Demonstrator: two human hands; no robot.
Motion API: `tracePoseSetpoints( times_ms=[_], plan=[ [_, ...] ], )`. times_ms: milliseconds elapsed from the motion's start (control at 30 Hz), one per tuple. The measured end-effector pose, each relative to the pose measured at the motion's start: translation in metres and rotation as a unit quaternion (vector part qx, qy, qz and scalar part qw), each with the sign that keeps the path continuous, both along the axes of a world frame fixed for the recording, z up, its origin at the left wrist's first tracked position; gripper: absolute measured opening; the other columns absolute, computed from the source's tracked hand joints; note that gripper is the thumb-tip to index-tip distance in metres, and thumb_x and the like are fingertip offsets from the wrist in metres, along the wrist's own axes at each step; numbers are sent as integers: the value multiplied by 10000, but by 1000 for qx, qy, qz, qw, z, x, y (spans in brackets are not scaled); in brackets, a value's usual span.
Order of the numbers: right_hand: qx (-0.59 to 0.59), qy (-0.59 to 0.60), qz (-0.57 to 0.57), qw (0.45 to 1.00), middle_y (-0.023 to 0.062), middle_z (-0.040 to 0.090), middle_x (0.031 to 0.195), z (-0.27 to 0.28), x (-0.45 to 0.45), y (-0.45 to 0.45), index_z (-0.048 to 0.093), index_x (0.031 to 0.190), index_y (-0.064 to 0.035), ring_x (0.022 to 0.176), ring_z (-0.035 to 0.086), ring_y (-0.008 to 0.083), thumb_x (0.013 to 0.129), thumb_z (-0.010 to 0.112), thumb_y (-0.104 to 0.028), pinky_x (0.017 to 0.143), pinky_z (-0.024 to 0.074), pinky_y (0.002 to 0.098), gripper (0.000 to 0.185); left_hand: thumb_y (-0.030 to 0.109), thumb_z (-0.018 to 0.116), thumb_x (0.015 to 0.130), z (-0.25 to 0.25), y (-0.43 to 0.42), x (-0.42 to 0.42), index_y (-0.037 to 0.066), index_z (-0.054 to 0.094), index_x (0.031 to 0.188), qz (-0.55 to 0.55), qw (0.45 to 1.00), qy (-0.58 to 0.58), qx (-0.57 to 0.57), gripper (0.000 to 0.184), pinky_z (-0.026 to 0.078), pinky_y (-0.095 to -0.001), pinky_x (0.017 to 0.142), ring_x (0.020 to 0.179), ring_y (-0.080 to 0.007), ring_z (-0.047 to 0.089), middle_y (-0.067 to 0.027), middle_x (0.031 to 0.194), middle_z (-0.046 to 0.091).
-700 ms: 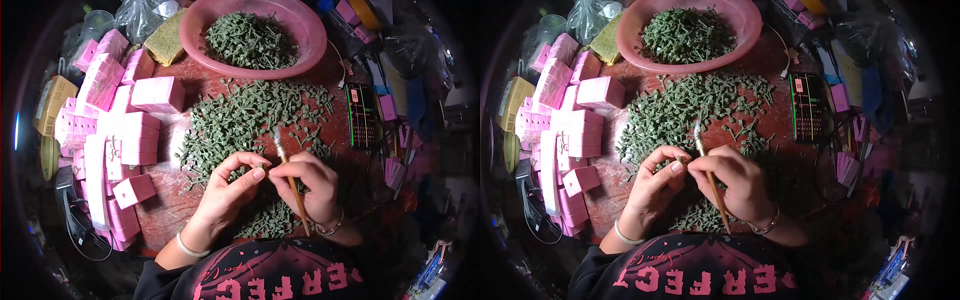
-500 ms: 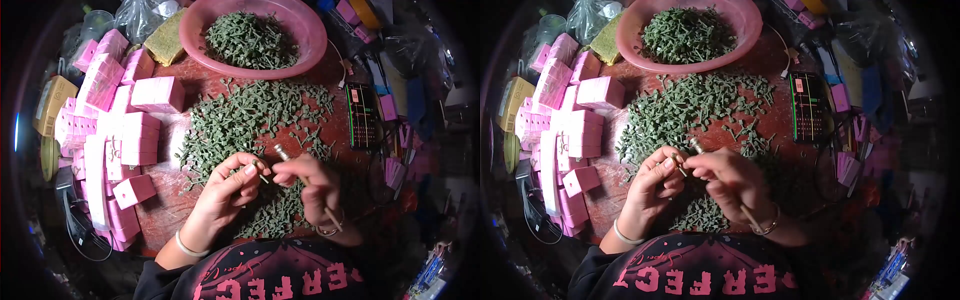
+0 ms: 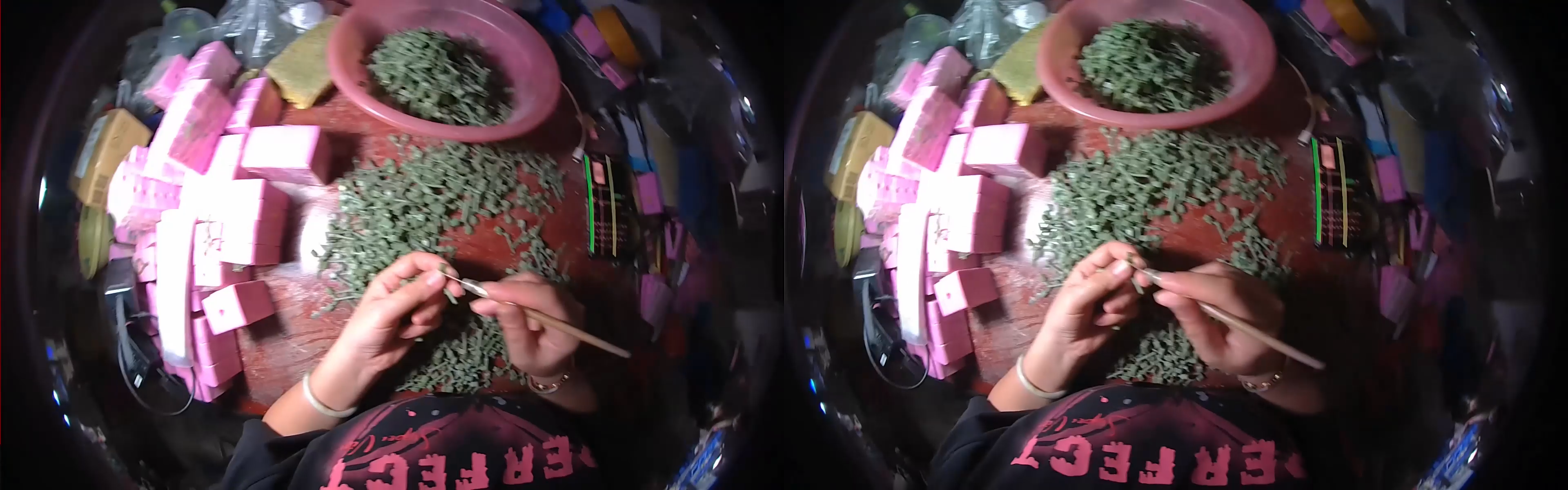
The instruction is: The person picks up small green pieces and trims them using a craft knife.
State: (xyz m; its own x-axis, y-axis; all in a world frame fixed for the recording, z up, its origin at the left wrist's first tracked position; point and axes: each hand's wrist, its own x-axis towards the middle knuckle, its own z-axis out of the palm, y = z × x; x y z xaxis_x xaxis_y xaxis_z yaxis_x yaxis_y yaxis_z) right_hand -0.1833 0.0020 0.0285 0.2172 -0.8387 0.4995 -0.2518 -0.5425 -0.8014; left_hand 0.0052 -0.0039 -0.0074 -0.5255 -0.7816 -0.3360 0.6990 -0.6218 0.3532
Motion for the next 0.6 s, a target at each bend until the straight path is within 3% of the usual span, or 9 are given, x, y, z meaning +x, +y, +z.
tracePoseSetpoints(
  times_ms=[167,200,233,300,333,467,600],
  plan=[
    [125,-106,-121,979,110,661,867,-8,7,14,596,1015,39,692,615,137,904,571,-2,625,501,245,121,158,631,902,-2,2,1,103,597,978,-25,997,-72,-29,99,276,-154,452,556,-4,427,-10,836,634],
    [159,-91,-140,973,107,653,880,-8,7,12,592,1025,41,726,610,126,891,580,21,661,498,237,136,159,651,888,2,3,1,93,600,952,-36,990,-127,-46,105,380,-164,546,670,-16,511,4,860,625],
    [145,-42,-105,983,95,637,888,-8,6,7,593,1031,32,766,604,118,870,596,42,698,490,232,161,110,665,871,7,3,-1,77,612,976,-23,984,-157,-79,123,379,-156,576,677,-18,502,20,864,610],
    [161,-11,-59,985,57,588,905,-9,10,5,599,1039,8,833,582,101,816,630,95,764,469,221,242,103,649,876,-5,4,-6,44,609,968,1,960,-197,-200,116,421,-211,815,859,-46,520,23,879,582],
    [191,-3,-52,980,50,572,901,-9,11,7,595,1024,13,816,578,96,819,626,93,758,470,221,223,112,653,869,-11,3,-7,39,599,935,23,928,-246,-279,113,419,-203,759,813,-36,501,30,857,567],
    [184,12,-71,980,43,577,883,-13,5,6,585,1014,8,803,565,85,828,620,83,735,454,205,204,129,673,852,-17,3,-10,39,584,885,37,900,-294,-319,131,394,-205,674,741,-33,462,38,783,539],
    [252,-30,-38,966,40,582,888,-17,2,3,571,1051,-1,802,554,86,839,621,37,735,441,205,222,132,668,857,-18,3,-10,34,586,877,42,900,-292,-322,129,404,-214,675,738,-42,472,42,769,539]
  ],
)
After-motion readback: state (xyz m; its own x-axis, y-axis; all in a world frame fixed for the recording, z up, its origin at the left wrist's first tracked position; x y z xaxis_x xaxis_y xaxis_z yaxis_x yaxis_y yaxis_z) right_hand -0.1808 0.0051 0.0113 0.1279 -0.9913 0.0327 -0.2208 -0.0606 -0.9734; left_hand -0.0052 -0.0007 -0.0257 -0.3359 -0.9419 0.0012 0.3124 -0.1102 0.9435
